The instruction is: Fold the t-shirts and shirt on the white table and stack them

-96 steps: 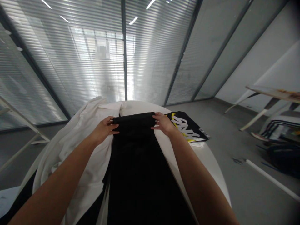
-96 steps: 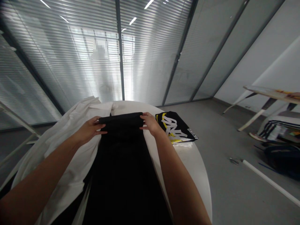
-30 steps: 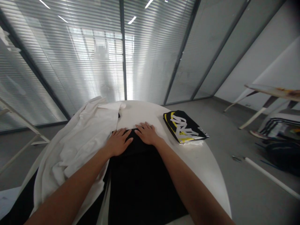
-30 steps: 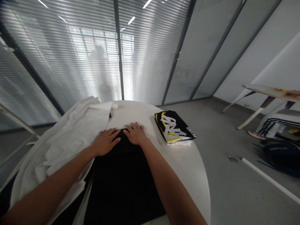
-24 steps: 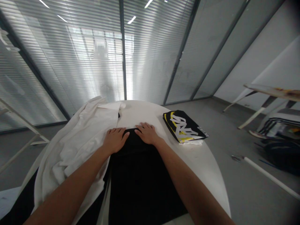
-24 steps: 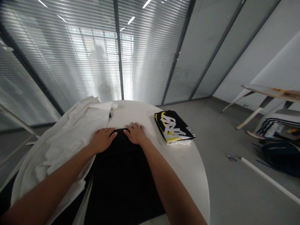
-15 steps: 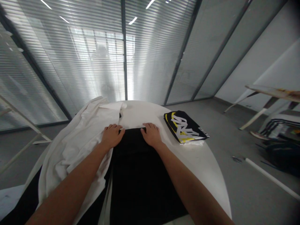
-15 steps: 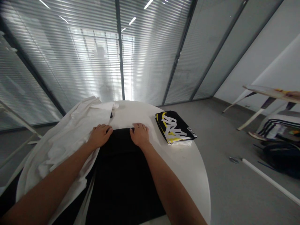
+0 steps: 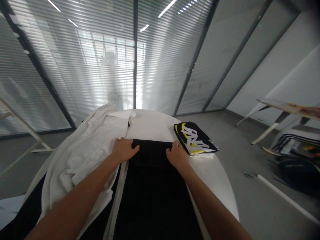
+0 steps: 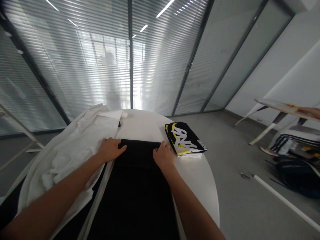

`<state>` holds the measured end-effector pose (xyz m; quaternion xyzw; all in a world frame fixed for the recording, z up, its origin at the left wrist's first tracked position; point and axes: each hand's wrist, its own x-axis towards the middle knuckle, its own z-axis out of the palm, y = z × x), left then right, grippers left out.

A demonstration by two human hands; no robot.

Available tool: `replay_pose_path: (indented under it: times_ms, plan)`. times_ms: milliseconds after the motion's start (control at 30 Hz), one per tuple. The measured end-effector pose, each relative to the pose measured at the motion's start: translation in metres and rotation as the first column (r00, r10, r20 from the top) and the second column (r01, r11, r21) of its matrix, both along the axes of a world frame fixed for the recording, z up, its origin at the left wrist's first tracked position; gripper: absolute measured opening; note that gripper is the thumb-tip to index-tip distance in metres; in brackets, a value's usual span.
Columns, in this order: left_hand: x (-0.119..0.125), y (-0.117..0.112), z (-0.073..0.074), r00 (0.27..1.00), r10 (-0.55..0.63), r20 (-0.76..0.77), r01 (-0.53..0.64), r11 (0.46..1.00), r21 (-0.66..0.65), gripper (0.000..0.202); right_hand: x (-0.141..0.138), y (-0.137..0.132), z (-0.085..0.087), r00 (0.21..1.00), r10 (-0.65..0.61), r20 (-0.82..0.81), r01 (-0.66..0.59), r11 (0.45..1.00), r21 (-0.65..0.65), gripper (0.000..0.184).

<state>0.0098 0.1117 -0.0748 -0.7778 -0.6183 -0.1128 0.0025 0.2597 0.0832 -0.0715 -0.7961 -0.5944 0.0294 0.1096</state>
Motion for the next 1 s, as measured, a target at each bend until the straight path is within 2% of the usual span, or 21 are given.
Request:
replay_pose_path:
  times_ms: [133,267,333,400,533,633,733,833,900,1000]
  plan:
    - [0.001,0.006,-0.006,0.998,0.038,0.049,-0.033,0.995,-0.099,0.046,-0.005,0.001,-0.004,0.996,0.070,0.050,-0.071,0.997,0.016,0.029]
    - [-0.006,0.015,-0.014,0.972,0.140,0.190,-0.114,0.983,-0.144,0.049,-0.001,0.009,-0.014,0.986,0.165,-0.007,-0.162,0.977,0.136,0.037]
    - [-0.009,0.019,-0.017,0.931,0.194,0.309,-0.153,0.977,-0.151,0.051,0.002,0.014,-0.019,0.968,0.246,-0.054,-0.233,0.955,0.185,0.045]
    - [-0.013,0.022,-0.018,0.874,0.222,0.432,-0.167,0.973,-0.162,0.054,0.005,0.018,-0.023,0.959,0.273,-0.080,-0.251,0.944,0.214,0.049]
    - [-0.019,0.024,-0.017,0.763,0.205,0.613,-0.104,0.975,-0.197,0.053,0.006,0.022,-0.027,0.980,0.182,-0.079,-0.161,0.963,0.216,0.049]
    - [-0.020,0.022,-0.014,0.683,0.197,0.703,-0.036,0.971,-0.238,0.048,0.006,0.022,-0.028,0.982,0.175,-0.066,-0.160,0.970,0.183,0.051]
    - [-0.016,0.017,-0.009,0.548,0.195,0.813,0.037,0.966,-0.257,0.052,0.009,0.024,-0.028,0.970,0.213,-0.118,-0.191,0.965,0.178,0.055]
    - [-0.009,0.009,-0.004,0.336,0.200,0.920,0.118,0.961,-0.252,0.062,0.015,0.029,-0.031,0.908,0.293,-0.300,-0.228,0.945,0.233,0.062]
    - [-0.005,0.005,-0.001,0.220,0.247,0.944,0.132,0.951,-0.280,0.069,0.020,0.035,-0.034,0.808,0.335,-0.484,-0.208,0.932,0.297,0.066]
    - [-0.006,0.002,0.003,0.099,0.377,0.921,0.127,0.913,-0.388,0.078,0.027,0.043,-0.036,0.600,0.350,-0.719,-0.136,0.930,0.340,0.070]
